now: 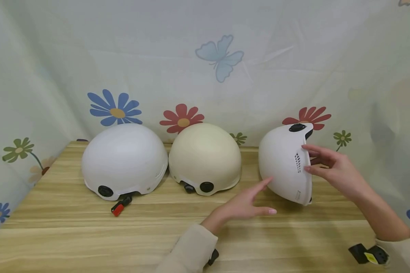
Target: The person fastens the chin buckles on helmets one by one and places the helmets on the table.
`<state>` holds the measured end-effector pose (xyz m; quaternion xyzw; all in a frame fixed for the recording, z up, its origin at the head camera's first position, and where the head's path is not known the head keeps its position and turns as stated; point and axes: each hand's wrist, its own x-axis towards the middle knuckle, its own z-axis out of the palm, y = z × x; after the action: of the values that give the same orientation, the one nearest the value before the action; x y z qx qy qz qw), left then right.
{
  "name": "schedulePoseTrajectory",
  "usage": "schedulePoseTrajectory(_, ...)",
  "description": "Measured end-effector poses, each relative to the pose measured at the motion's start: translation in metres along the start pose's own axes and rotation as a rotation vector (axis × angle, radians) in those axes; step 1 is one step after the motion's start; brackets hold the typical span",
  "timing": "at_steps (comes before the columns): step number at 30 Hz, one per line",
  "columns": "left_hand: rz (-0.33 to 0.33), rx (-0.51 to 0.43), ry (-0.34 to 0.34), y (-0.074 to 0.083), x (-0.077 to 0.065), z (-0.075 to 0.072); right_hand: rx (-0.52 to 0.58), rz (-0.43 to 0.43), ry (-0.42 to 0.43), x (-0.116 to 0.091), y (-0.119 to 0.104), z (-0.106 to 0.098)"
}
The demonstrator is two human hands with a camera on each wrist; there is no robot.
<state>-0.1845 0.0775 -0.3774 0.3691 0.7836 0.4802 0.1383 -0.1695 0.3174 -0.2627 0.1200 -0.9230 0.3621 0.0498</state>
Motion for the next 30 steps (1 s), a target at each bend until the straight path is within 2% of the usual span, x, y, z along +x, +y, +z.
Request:
schedulePoseTrajectory(9, -0.046, -0.026, 0.016, -0.001, -0.001, 0.006, -0.033, -0.027, -0.041, -0.001, -0.002, -0.003)
schedulePoseTrajectory(18, -0.039, -0.066, 0.073, -0.003, 0.003, 0.008, -0.050, -0.027, -0.033, -0.003, -0.003, -0.005)
schedulePoseTrajectory(25, -0.029, -0.065, 0.068, -0.007, 0.005, 0.008, -0.014, 0.028, -0.021, -0.004, 0.006, -0.007)
schedulePoseTrajectory(30, -0.061, -0.074, 0.076, -0.007, 0.007, 0.007, 0.051, 0.056, -0.009, -0.005, 0.014, -0.010)
